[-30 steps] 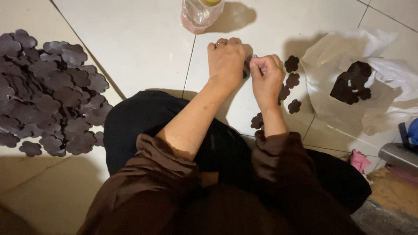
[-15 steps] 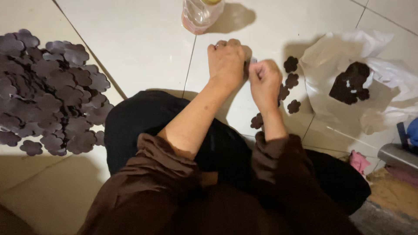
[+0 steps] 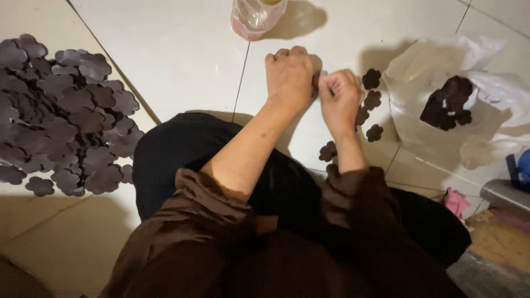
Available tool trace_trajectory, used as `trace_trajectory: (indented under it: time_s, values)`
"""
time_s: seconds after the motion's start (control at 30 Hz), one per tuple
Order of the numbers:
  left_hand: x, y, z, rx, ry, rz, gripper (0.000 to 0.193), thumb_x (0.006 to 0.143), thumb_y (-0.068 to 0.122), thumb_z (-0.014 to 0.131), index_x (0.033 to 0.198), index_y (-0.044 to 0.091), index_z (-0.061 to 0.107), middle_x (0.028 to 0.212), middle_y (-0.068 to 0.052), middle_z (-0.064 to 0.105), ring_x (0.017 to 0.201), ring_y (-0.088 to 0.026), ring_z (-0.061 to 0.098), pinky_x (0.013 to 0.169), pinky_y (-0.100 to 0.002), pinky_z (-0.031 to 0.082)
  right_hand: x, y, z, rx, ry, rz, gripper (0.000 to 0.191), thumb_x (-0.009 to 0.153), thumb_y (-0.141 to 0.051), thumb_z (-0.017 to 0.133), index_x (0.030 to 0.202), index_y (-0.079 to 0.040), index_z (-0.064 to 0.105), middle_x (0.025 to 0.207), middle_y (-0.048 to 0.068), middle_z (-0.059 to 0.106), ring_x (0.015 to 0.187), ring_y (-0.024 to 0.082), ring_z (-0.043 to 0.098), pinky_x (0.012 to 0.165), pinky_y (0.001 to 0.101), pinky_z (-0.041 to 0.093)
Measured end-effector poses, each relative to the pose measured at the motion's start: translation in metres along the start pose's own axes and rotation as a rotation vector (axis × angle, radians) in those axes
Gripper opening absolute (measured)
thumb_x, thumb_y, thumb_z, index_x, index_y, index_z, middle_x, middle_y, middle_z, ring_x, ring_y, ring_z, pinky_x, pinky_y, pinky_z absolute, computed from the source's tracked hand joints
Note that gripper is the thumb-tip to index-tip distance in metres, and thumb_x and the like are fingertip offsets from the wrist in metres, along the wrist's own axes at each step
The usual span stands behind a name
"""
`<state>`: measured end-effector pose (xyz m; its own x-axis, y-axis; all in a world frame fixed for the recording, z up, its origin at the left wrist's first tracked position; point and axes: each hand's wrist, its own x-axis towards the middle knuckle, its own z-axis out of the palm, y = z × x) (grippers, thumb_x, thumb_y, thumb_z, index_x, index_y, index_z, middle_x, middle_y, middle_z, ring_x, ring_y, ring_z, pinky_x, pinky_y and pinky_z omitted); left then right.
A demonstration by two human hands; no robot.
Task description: The person sits on the floor and wipes small dark flower-shaped pieces with a white cloth. They pick up each piece, rub it with the cloth, and place it back down, repeating the process for several items.
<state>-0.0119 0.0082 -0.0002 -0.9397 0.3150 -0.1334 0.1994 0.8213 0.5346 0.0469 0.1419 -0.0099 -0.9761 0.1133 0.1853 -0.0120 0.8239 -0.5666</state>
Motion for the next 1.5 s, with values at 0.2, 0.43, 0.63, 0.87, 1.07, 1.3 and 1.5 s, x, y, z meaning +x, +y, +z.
trace_trajectory:
  time_s: [0.2, 0.43, 0.63, 0.87, 1.07, 1.3, 1.5]
  values:
    - [0.0, 0.0, -0.003, -0.016, 0.013, 0.005, 0.007, 0.074, 0.022, 0.075, 0.078, 0.017, 0.074, 0.095, -0.01, 0.068, 0.092, -0.031, 0.067, 0.079, -0.047, 0.047, 0.007, 0.003, 0.001, 0.152, 0.021, 0.047, 0.018, 0.091, -0.001, 0.078, 0.085, -0.003, 0.061, 0.088, 0.008, 0.061, 0.084, 0.023, 0.058, 0.076, 0.0362, 0.048]
    - [-0.001, -0.001, -0.001, -0.029, 0.043, 0.032, 0.005, 0.08, 0.023, 0.075, 0.081, 0.018, 0.075, 0.096, -0.009, 0.068, 0.093, -0.031, 0.067, 0.081, -0.048, 0.047, 0.002, 0.018, -0.002, -0.03, 0.053, -0.053, 0.019, 0.091, -0.003, 0.082, 0.086, -0.004, 0.063, 0.088, 0.008, 0.062, 0.088, 0.023, 0.059, 0.079, 0.0371, 0.047]
    - [0.002, -0.001, -0.001, 0.01, 0.012, 0.007, 0.023, 0.073, 0.03, 0.08, 0.087, 0.013, 0.075, 0.098, -0.007, 0.067, 0.095, -0.029, 0.066, 0.082, -0.046, 0.046, 0.012, 0.032, -0.024, 0.437, 0.123, 0.316, 0.009, 0.097, -0.001, 0.075, 0.094, -0.005, 0.067, 0.092, 0.003, 0.062, 0.081, 0.014, 0.053, 0.071, 0.0269, 0.045]
    - [0.0, 0.0, -0.006, 0.009, -0.027, -0.009, 0.016, 0.072, 0.027, 0.078, 0.084, 0.016, 0.075, 0.098, -0.009, 0.068, 0.095, -0.029, 0.067, 0.082, -0.045, 0.046, -0.014, 0.003, 0.005, 0.14, 0.032, 0.037, 0.012, 0.092, 0.005, 0.074, 0.088, -0.002, 0.064, 0.094, 0.008, 0.059, 0.076, 0.016, 0.058, 0.065, 0.0267, 0.047]
    - [-0.002, 0.0, -0.004, -0.021, 0.041, 0.0, 0.009, 0.075, 0.024, 0.077, 0.081, 0.018, 0.076, 0.095, -0.008, 0.067, 0.091, -0.03, 0.067, 0.081, -0.045, 0.045, -0.002, -0.003, 0.005, 0.015, 0.038, 0.017, 0.013, 0.092, 0.003, 0.078, 0.09, -0.002, 0.066, 0.096, 0.008, 0.063, 0.094, 0.025, 0.057, 0.083, 0.0366, 0.049]
    - [0.001, -0.001, 0.009, 0.067, 0.017, -0.027, 0.034, 0.073, 0.029, 0.078, 0.101, 0.009, 0.07, 0.104, -0.01, 0.066, 0.098, -0.029, 0.066, 0.083, -0.044, 0.046, -0.001, 0.003, 0.0, -0.095, -0.021, -0.065, 0.014, 0.087, 0.001, 0.08, 0.088, -0.006, 0.068, 0.097, 0.007, 0.066, 0.095, 0.028, 0.058, 0.084, 0.0411, 0.046]
    - [0.001, -0.002, 0.005, 0.068, 0.011, -0.029, 0.041, 0.071, 0.029, 0.08, 0.104, 0.009, 0.067, 0.106, -0.01, 0.066, 0.099, -0.03, 0.066, 0.083, -0.045, 0.046, -0.012, -0.001, 0.002, -0.077, -0.012, -0.021, 0.014, 0.088, -0.002, 0.078, 0.088, -0.008, 0.065, 0.097, 0.007, 0.064, 0.095, 0.027, 0.059, 0.085, 0.0408, 0.044]
